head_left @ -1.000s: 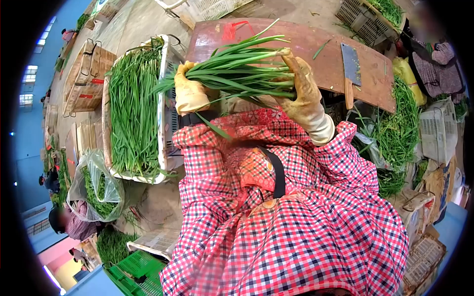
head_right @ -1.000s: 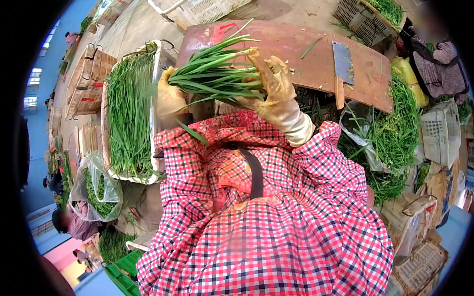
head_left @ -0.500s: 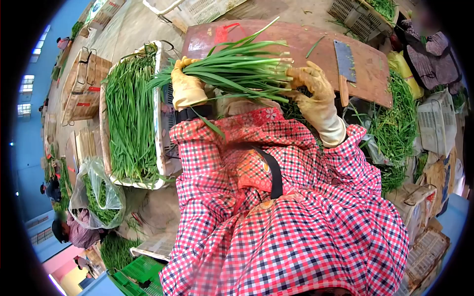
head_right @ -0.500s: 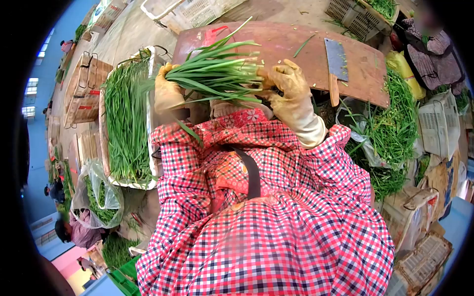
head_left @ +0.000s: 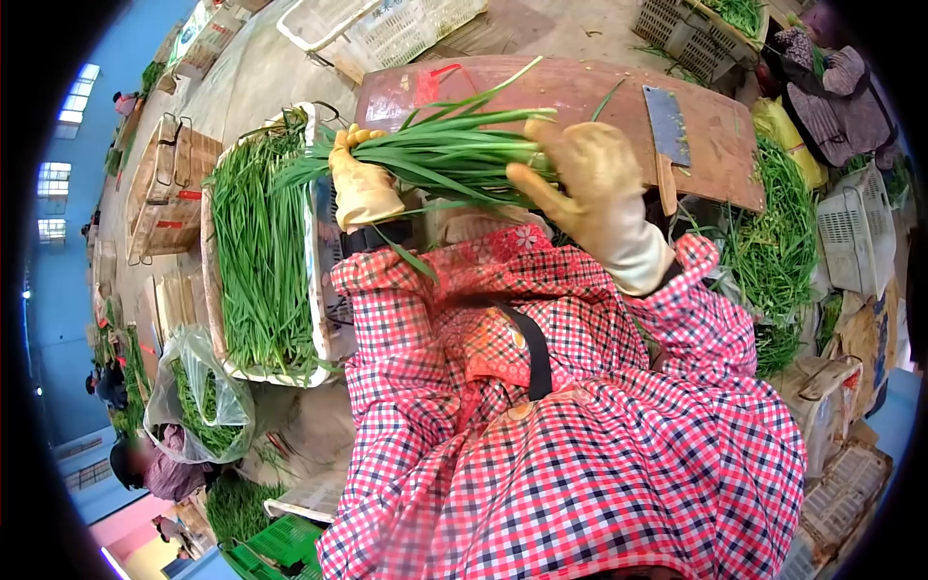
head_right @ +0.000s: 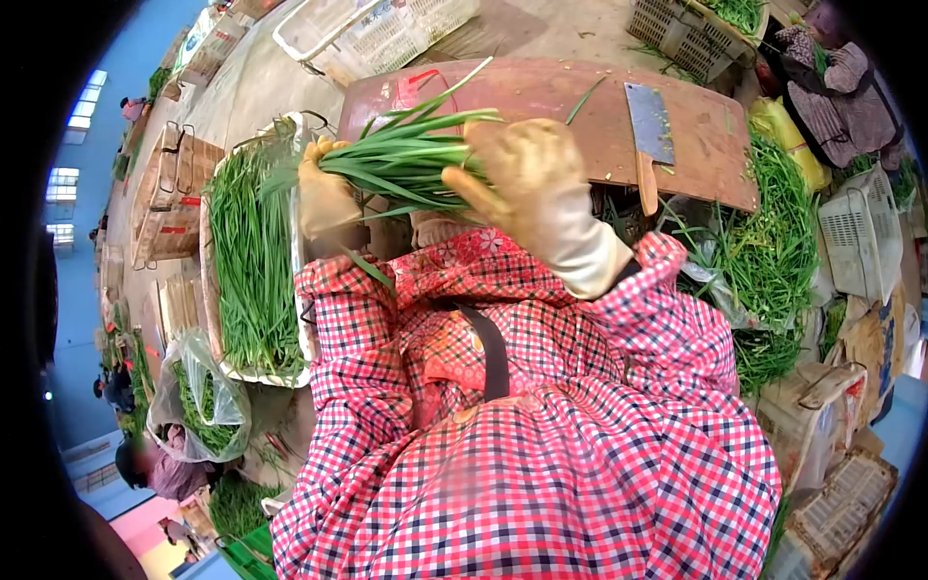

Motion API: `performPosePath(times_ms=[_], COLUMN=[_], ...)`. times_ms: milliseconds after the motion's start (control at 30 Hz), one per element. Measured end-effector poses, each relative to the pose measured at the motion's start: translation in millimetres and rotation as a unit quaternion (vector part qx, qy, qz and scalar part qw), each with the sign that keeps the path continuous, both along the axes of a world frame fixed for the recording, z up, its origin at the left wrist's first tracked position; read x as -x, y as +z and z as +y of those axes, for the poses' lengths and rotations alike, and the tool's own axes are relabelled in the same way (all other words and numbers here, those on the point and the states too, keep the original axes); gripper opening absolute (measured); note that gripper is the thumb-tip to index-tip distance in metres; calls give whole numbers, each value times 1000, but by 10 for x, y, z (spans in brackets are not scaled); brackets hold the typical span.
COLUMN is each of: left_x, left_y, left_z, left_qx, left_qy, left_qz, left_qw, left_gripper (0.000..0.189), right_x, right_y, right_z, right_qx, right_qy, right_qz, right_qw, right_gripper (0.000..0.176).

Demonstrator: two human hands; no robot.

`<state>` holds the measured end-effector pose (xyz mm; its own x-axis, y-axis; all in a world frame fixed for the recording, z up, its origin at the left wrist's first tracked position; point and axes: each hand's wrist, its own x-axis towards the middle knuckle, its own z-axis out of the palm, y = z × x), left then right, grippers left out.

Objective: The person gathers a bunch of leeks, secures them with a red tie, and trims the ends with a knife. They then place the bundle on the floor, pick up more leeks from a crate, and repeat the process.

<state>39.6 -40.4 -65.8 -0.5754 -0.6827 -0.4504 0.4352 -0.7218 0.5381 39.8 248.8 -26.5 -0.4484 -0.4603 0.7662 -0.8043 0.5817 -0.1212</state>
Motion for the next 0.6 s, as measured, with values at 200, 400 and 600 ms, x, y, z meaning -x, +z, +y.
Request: performPosePath(times_ms=[200,400,600], left_x=[-51,58,38], left_y=[12,52,-207], left_z=[-57,4,-290], left_qx=[84,59,24], left_qy=[-10,-66,-127], left_qz=[48,129,222], left_qw=[995,988,966], left_gripper=[27,26,18], right_x=[-13,-326,-523], right_y=[-186,-263,-604], right_z=[-12,219,843], right_qx=[-176,-175,-164], right_qy=[22,93,9], right_qz=[-16,-99,-152], right_qw=[984,975,975], right_gripper=[25,25,30])
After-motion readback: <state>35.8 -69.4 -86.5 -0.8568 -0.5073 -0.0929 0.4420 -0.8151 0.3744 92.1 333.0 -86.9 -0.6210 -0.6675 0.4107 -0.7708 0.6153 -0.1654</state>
